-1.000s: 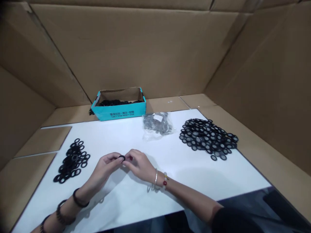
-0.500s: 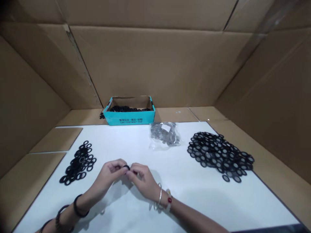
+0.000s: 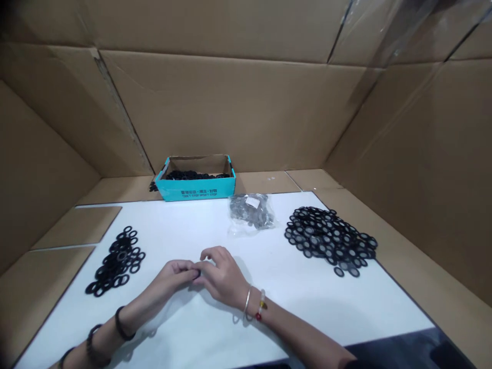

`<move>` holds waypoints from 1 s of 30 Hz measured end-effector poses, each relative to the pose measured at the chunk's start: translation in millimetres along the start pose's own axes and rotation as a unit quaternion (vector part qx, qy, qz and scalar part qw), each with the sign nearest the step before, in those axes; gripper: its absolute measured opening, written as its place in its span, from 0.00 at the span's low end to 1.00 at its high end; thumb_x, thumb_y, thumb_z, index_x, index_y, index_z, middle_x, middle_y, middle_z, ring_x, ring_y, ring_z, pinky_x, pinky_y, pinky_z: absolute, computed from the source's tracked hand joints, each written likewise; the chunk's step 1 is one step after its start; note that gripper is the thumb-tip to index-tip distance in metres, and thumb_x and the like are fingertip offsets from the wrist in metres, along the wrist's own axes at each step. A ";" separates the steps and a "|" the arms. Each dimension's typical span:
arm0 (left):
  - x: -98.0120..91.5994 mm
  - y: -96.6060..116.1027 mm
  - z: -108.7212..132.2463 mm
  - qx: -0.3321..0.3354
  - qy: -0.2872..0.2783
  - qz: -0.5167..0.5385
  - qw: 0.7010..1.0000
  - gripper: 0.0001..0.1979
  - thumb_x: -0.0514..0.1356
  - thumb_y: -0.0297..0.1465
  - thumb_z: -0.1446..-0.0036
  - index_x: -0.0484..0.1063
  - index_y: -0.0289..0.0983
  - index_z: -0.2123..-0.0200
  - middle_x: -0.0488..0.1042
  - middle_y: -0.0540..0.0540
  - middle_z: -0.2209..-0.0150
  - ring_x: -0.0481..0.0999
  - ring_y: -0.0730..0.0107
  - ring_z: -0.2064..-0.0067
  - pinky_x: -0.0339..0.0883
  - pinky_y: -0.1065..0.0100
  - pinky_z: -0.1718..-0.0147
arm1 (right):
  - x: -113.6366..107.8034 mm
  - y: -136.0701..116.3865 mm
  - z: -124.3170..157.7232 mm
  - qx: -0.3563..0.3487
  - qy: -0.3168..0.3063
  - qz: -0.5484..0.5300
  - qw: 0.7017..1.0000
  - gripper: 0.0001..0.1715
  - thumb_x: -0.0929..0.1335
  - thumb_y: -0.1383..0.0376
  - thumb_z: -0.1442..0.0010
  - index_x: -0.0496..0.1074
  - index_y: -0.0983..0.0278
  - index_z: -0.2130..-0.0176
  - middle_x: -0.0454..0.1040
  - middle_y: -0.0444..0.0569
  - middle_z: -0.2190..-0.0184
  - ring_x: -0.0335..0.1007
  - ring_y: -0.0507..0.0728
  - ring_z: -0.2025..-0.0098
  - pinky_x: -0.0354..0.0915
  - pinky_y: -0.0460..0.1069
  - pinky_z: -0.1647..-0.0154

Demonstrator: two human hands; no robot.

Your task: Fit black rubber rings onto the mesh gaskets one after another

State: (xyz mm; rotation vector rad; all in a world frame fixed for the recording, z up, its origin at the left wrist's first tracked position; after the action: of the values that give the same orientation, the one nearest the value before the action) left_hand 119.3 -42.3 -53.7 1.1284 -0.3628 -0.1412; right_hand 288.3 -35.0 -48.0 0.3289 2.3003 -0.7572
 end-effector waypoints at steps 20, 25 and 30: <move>-148.3 54.7 9.1 0.091 0.420 -0.546 0.719 0.07 0.60 0.31 0.56 0.75 0.34 0.75 0.71 0.34 0.62 0.62 0.43 0.51 0.55 0.53 0.55 | -139.6 117.7 93.9 0.317 0.079 0.414 0.850 0.24 0.60 0.53 0.42 0.72 0.69 0.63 0.61 0.65 0.59 0.57 0.68 0.54 0.57 0.57 0.59; -150.8 45.3 2.8 0.057 0.438 -0.592 0.674 0.12 0.59 0.36 0.54 0.75 0.32 0.74 0.70 0.30 0.59 0.62 0.40 0.52 0.55 0.51 0.58 | -135.2 128.8 127.3 0.379 0.057 0.428 0.819 0.21 0.59 0.56 0.43 0.72 0.63 0.58 0.59 0.60 0.53 0.57 0.67 0.54 0.59 0.58 0.63; -155.5 44.2 -2.9 0.055 0.426 -0.601 0.674 0.14 0.55 0.37 0.51 0.76 0.34 0.72 0.73 0.33 0.62 0.67 0.46 0.56 0.59 0.58 0.64 | -135.8 128.7 124.8 0.362 0.051 0.436 0.822 0.19 0.60 0.58 0.42 0.72 0.63 0.56 0.60 0.58 0.52 0.56 0.65 0.52 0.59 0.57 0.59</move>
State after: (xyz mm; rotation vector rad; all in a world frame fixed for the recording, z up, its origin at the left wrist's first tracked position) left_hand -27.9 24.4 -47.9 1.2588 1.3019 -0.7204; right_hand 508.7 -10.7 -85.6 1.6550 1.5373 -1.0639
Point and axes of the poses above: each hand's wrist, its own z-axis away from the middle knuckle, its own x-axis out of the palm, y = z × x, the point moved 1 cm from there along -z, towards the middle knuckle
